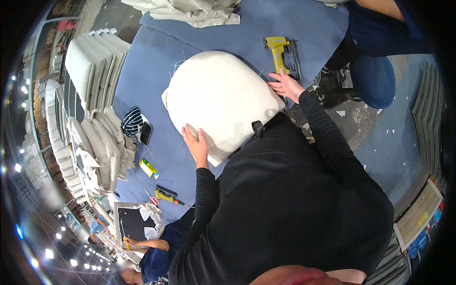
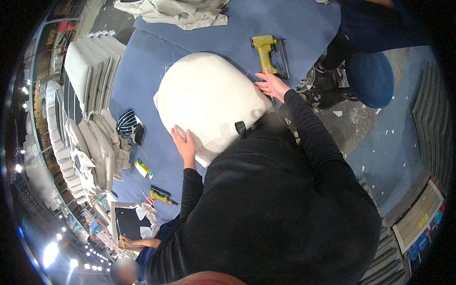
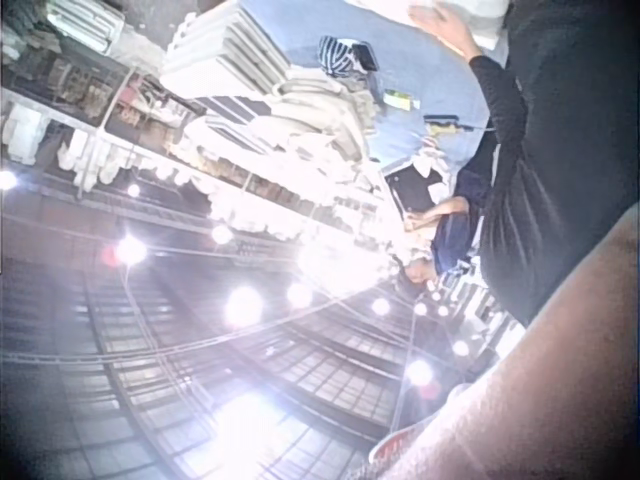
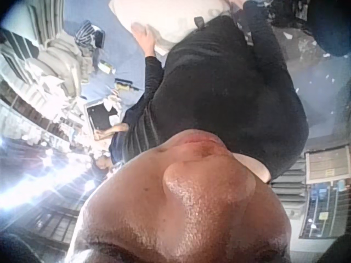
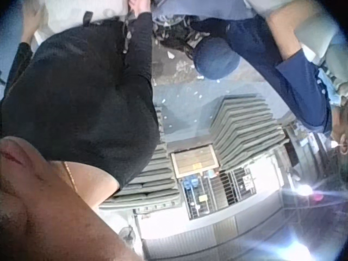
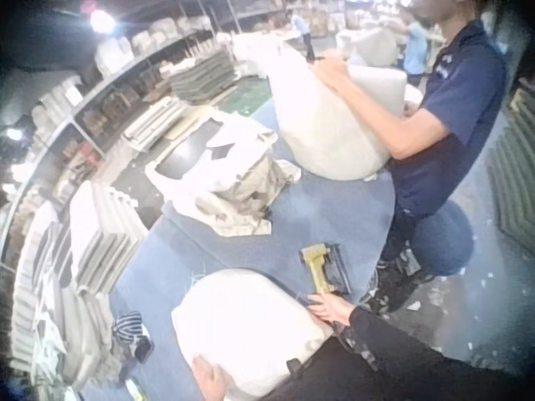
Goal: The person staples fabric onto a foam cushion using a yellow staple gun. They repeatedly pull the fabric taut, staple the edges, and trim excess material with scissors. The person works on multiple cushions, flipping them to secure the fabric on all sides.
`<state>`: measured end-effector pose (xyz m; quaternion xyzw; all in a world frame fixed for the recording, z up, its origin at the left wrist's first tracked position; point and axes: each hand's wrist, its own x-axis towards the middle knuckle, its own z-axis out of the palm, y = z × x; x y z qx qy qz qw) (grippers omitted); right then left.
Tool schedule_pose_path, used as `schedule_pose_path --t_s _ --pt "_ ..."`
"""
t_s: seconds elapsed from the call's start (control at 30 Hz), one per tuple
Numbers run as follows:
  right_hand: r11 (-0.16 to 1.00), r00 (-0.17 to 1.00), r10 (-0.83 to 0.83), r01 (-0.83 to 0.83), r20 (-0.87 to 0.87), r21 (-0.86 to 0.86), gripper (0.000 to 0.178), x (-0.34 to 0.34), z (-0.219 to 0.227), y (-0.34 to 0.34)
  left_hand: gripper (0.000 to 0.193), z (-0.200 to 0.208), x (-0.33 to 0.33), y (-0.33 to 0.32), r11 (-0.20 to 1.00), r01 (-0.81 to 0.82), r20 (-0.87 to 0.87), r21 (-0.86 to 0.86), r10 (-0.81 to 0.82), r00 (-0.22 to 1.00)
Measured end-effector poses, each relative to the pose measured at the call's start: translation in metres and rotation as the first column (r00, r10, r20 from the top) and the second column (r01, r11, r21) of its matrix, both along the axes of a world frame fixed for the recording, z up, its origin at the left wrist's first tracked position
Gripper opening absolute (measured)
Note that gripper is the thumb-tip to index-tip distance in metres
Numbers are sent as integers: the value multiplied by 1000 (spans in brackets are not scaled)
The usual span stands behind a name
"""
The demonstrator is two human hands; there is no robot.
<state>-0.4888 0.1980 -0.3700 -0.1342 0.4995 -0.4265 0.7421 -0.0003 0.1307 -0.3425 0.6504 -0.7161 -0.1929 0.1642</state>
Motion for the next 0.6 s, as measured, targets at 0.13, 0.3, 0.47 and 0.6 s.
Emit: schedule_pose_path --t_s 0.13,0.3,0.47,0.6 --pt "996 991 53 -61 -121 -66 94 10 9 -6 73 -11 17 14 913 -362 -229 189 399 888" --pt "997 924 55 -74 -379 -35 85 38 -24 -41 77 -15 53 4 711 -218 -575 669 681 454" --pt "998 872 6 -33 -489 -47 74 52 -21 -61 76 4 45 2 780 -237 -647 579 616 449" --pt "951 846 34 -191 -532 -242 62 51 23 -69 74 23 56 9 865 -245 -724 438 501 474"
